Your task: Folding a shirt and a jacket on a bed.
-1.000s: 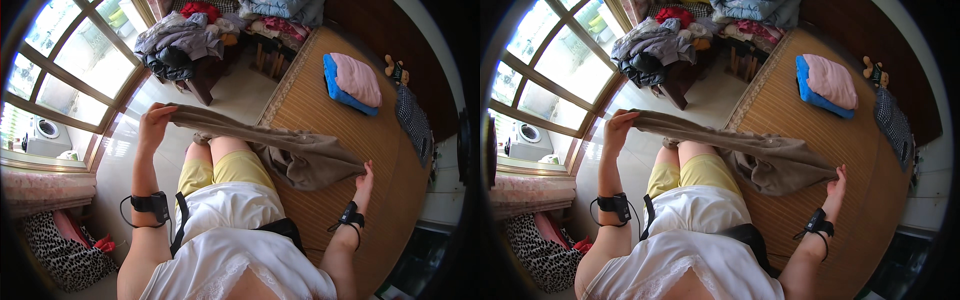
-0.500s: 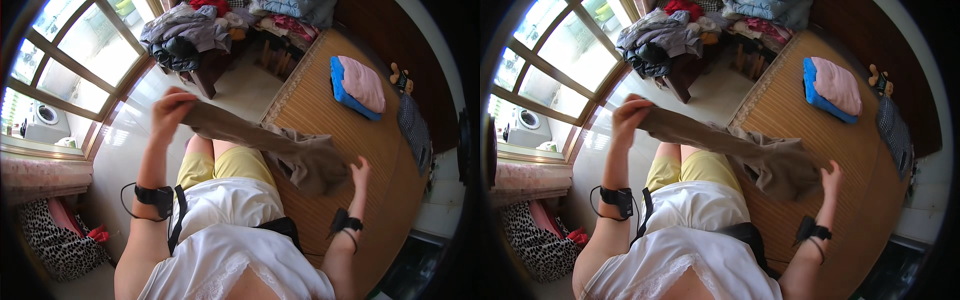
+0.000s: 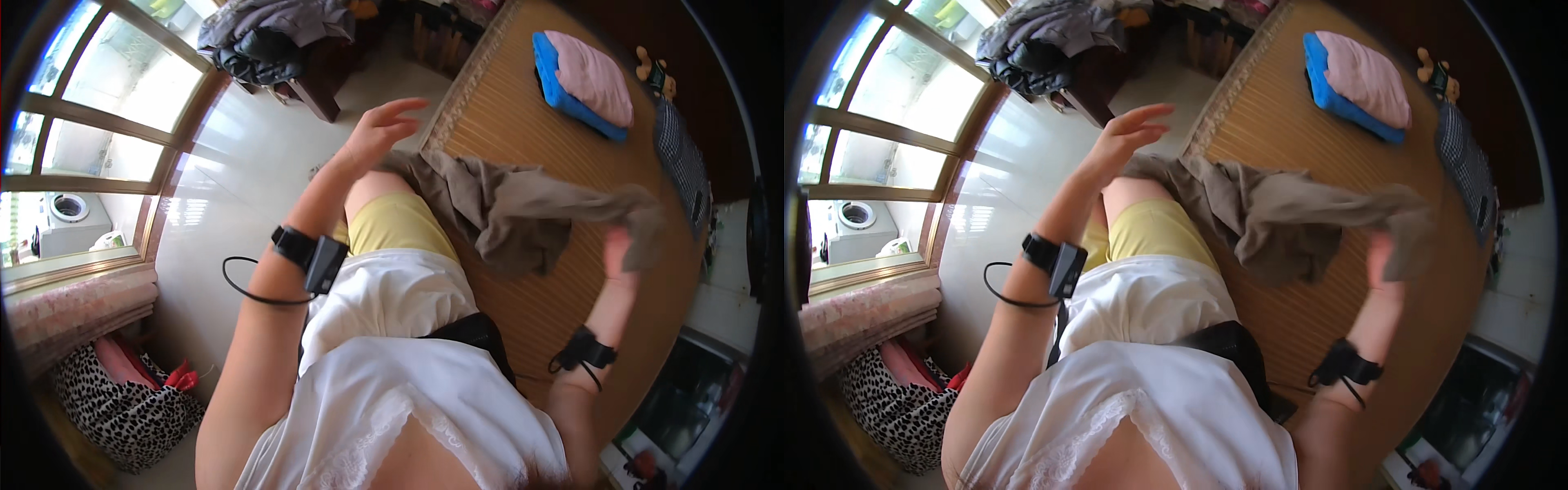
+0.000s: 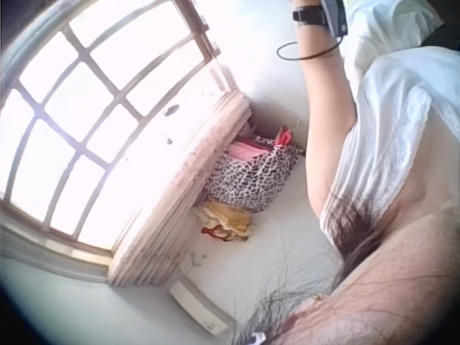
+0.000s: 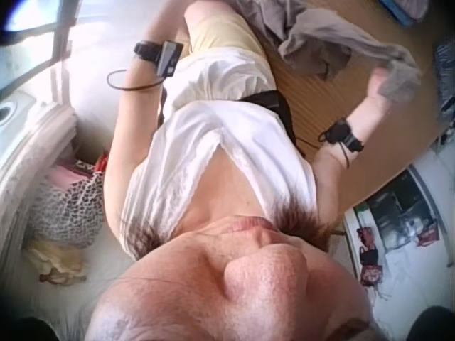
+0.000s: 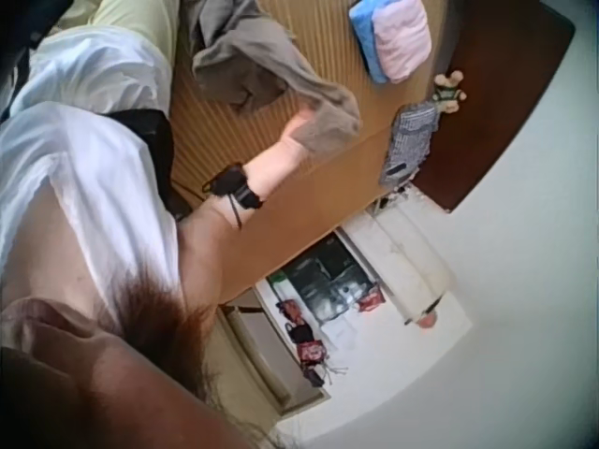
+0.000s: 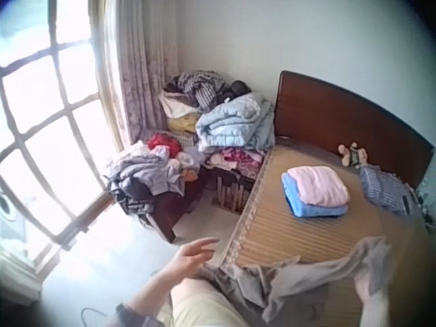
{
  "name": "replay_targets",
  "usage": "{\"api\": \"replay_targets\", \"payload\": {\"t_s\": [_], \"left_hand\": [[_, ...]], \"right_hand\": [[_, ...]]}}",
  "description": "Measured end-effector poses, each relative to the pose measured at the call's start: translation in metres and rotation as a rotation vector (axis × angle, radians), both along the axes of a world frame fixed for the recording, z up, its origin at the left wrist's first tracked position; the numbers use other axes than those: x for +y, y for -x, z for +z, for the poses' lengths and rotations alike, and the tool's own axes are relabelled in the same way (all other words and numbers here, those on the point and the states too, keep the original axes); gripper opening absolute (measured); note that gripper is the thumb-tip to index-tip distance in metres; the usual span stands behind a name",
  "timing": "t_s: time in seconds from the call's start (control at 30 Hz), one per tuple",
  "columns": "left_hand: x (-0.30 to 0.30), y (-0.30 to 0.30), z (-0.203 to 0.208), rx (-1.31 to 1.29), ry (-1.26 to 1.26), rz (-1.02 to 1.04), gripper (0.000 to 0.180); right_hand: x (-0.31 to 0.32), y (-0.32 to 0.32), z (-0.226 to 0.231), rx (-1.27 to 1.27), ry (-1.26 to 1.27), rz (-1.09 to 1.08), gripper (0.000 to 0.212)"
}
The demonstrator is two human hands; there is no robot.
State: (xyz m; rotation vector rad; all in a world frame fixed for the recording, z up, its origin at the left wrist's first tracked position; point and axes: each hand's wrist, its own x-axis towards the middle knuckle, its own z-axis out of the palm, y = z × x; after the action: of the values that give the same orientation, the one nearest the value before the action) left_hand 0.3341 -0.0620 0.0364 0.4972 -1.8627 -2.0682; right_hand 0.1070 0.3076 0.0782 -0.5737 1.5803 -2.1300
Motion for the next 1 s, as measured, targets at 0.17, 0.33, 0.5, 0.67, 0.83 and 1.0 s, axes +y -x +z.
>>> {"api": "replay_targets", "payload": {"t_s": [0.17,0.33,0.5,0.67,0.83,1.0], "left_hand": [[0.001,-0.002,-0.111,-0.455,0.691,-0.196,0.044],[0.029,0.026,-0.099,-0.531,0.834,-0.175,0.043],[0.061,0.043,-0.081,-0.216,1.016,-0.163,0.043],[0.098,0.050,-0.070,-0.117,1.033,-0.371,0.028],[0.103,0.033,-0.045,0.085,0.972,-0.460,0.014],[0.086,0.000,-0.056,-0.309,0.852,-0.684,0.007]], "right_hand": [[0.182,0.066,-0.002,-0.277,-0.025,-1.045,0.035],[0.255,0.044,-0.083,-0.457,-0.560,-1.056,0.044],[0.069,-0.012,-0.084,0.454,-1.064,-0.410,0.021],[-0.054,-0.055,-0.072,0.979,-0.937,0.009,0.012],[-0.049,-0.010,-0.097,0.060,-0.807,0.188,0.016],[-0.040,0.027,-0.068,-0.678,-0.392,0.134,0.016]]}}
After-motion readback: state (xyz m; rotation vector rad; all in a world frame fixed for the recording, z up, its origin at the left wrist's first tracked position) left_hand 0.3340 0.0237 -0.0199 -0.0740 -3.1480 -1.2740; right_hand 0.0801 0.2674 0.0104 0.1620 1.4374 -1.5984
